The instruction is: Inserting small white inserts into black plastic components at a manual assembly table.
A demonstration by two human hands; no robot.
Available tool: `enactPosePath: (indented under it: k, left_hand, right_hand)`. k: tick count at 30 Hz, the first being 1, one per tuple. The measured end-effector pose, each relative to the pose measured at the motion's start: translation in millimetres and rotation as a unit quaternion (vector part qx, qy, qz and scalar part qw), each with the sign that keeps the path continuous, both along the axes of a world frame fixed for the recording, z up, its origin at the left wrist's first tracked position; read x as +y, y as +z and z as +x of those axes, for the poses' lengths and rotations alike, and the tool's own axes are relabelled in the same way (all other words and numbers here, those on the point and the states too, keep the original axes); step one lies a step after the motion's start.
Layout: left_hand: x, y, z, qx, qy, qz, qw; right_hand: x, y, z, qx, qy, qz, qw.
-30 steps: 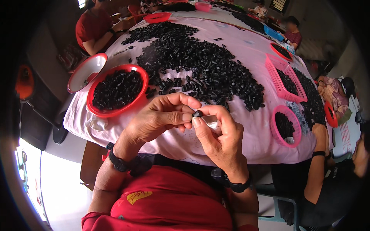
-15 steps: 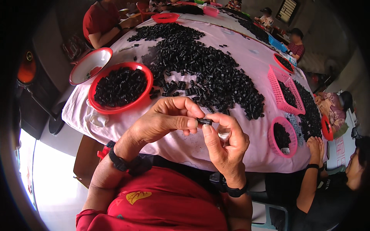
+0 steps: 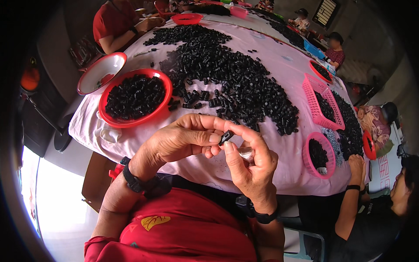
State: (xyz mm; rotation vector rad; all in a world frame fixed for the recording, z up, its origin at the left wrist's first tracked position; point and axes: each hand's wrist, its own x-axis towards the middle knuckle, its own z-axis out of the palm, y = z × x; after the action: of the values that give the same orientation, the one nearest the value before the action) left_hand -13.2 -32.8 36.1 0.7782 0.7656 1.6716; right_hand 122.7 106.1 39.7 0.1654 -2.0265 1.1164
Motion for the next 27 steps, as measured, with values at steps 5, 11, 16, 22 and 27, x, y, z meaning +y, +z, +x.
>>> enactPosePath:
  k: [5, 11, 16, 22, 27]
  left_hand:
    - [-0.7, -2.3, -1.8, -0.002, -0.008, -0.005, 1.000]
    - [-0.3, -6.2, -3.6, -0.021, -0.008, -0.021, 1.000]
    - [1.6, -2.5, -2.4, -0.062, -0.011, -0.006, 0.998]
    - [5.3, -5.1, 1.5, -0.069, -0.021, -0.008, 0.997]
    - [5.5, -8.9, 2.1, -0.066, -0.034, -0.007, 0.997]
  right_hand:
    - [-0.6, 0.1, 0.5, 0.007, -0.011, 0.039, 0.999]
    - [-1.3, 3.6, 2.7, -0.012, -0.036, 0.083, 0.996]
    - [-1.7, 2.8, 2.6, 0.007, -0.094, 0.088, 0.992]
    - [0.3, 0.4, 0.4, -0.053, -0.096, 0.127, 0.986]
    - [1.9, 2.8, 1.5, -0.089, -0.104, 0.135, 0.981]
